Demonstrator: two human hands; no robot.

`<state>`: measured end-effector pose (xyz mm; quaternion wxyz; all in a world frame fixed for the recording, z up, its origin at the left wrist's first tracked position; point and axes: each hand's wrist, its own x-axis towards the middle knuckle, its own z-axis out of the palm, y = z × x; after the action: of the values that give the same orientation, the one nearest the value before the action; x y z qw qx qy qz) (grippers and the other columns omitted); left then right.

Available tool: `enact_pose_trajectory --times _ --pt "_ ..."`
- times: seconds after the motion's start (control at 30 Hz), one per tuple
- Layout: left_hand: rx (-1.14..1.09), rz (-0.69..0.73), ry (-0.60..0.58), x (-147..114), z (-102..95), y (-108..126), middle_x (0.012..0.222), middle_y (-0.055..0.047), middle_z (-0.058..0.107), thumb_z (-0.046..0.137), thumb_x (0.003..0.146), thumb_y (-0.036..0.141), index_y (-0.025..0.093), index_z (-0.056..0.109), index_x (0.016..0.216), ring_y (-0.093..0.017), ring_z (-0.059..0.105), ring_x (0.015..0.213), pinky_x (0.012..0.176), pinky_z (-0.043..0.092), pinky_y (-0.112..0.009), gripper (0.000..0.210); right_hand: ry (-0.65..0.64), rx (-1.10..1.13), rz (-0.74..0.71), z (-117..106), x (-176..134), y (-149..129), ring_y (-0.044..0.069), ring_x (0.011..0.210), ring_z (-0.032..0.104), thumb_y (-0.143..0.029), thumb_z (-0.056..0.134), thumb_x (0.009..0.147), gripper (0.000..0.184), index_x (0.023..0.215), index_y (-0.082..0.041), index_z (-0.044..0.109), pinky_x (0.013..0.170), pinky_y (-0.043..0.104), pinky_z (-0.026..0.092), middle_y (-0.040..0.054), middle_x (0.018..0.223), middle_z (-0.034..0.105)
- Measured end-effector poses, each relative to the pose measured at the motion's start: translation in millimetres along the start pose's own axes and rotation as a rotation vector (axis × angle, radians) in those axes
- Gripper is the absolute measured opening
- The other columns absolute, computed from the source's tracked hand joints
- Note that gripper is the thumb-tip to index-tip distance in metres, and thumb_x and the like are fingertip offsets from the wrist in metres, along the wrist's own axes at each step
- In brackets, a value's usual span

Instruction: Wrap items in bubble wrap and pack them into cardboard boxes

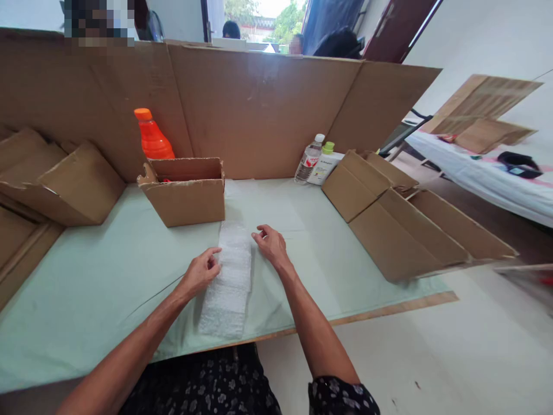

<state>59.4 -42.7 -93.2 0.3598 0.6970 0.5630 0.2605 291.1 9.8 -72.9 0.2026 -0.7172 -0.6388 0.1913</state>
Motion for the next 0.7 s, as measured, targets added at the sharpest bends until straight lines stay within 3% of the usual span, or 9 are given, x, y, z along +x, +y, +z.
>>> enact_pose_trajectory --times 0.17,0.33,0.47,0.57,0.7 --pt "0.096 -0.025 0.007 2.8 10.8 -6.1 0.093 -0.003 0.064 0.061 0.075 0.014 0.018 0.059 0.127 -0.016 0.059 0.077 0.078 0.047 -0.029 0.052 -0.034 -0.053 -0.058 7.2 -11.0 2.1 0.017 0.078 0.065 -0.032 0.062 0.086 0.030 0.114 -0.022 0.067 0.071 0.026 0.045 0.0014 0.097 0.074" --pt "0.172 0.003 0.034 -4.3 12.4 -4.6 0.089 -0.004 0.064 0.052 0.076 0.003 0.018 0.065 0.117 -0.018 0.062 0.084 0.084 0.048 -0.030 0.046 -0.027 -0.136 -0.136 21.6 -9.7 -13.9 0.020 0.079 0.065 -0.022 0.060 0.084 0.018 0.099 -0.021 0.071 0.068 0.027 0.040 0.0029 0.084 0.074" --pt "0.216 0.038 0.074 -8.1 5.4 -4.8 0.092 -0.004 0.064 0.046 0.079 0.000 0.018 0.065 0.116 -0.017 0.062 0.085 0.084 0.050 -0.028 0.046 0.038 -0.148 -0.211 26.7 -9.2 -23.3 0.020 0.090 0.065 -0.024 0.051 0.093 0.026 0.113 -0.022 0.067 0.078 0.029 0.042 0.0050 0.098 0.074" --pt "0.261 0.055 0.103 -11.4 0.3 -0.6 0.099 -0.008 0.063 0.043 0.081 0.002 0.015 0.064 0.117 -0.019 0.063 0.088 0.086 0.051 -0.033 0.043 0.051 -0.160 -0.243 31.6 -5.6 -22.2 0.021 0.091 0.065 -0.024 0.055 0.092 0.025 0.114 -0.022 0.067 0.082 0.031 0.043 0.0049 0.095 0.074" --pt "0.297 0.171 0.079 -24.0 4.0 14.7 0.114 -0.010 0.062 0.049 0.082 0.007 0.018 0.064 0.116 -0.024 0.060 0.107 0.096 0.049 -0.040 0.039 0.126 -0.198 -0.251 31.5 -10.6 -13.6 0.028 0.102 0.063 -0.027 0.057 0.091 0.035 0.124 -0.015 0.063 0.089 0.040 0.043 0.0134 0.106 0.071"
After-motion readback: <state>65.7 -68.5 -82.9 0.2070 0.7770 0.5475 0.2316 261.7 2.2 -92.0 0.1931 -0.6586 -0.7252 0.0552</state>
